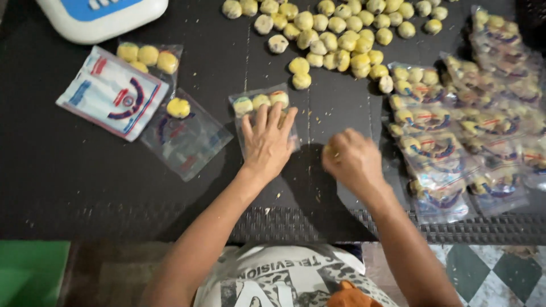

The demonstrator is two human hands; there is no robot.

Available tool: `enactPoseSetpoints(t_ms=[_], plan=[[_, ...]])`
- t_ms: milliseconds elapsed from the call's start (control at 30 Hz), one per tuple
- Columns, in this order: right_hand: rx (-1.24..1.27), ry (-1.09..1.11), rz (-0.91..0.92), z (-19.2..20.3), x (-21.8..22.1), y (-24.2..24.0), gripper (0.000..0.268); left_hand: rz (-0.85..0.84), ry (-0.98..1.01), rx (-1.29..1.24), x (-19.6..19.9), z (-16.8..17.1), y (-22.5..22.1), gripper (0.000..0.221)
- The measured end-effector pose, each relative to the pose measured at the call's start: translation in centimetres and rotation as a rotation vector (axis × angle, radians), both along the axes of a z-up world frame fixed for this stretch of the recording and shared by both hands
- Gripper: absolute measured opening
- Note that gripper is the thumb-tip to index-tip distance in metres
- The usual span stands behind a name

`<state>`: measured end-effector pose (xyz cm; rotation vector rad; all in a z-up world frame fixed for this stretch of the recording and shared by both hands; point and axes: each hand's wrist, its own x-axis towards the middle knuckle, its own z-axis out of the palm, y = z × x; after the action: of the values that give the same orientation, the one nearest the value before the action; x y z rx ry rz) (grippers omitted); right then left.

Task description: Packing small yellow pastries into clear plastic bags from a large pile on a table.

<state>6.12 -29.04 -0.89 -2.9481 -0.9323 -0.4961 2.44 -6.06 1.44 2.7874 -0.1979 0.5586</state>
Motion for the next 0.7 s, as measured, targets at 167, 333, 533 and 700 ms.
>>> enactPoseSetpoints(t_ms=[167, 333, 533, 700], plan=[[-0.059, -0.030, -0.054, 2.1, 6.8, 1.6, 0.030, 0.041, -0.083, 0.055, 0.8, -1.2, 0.6, 0.040], [0.152, -0.156, 0.046, 0.5, 13.9, 6.7, 0.020, 0.026, -0.103, 0.036, 0.1, -0.7, 1.3, 0.036], [0.217, -0.022, 0.062, -0.6, 17.9, 8.4, 0.025, 0.030, 0.047, -0.055, -0.5, 0.4, 2.7, 0.039], [0.071, -0.175, -0.124, 1.2, 19.2, 9.7, 0.027, 0.055, -0.036, -0.026, -0.2, -0.5, 2.9, 0.041]])
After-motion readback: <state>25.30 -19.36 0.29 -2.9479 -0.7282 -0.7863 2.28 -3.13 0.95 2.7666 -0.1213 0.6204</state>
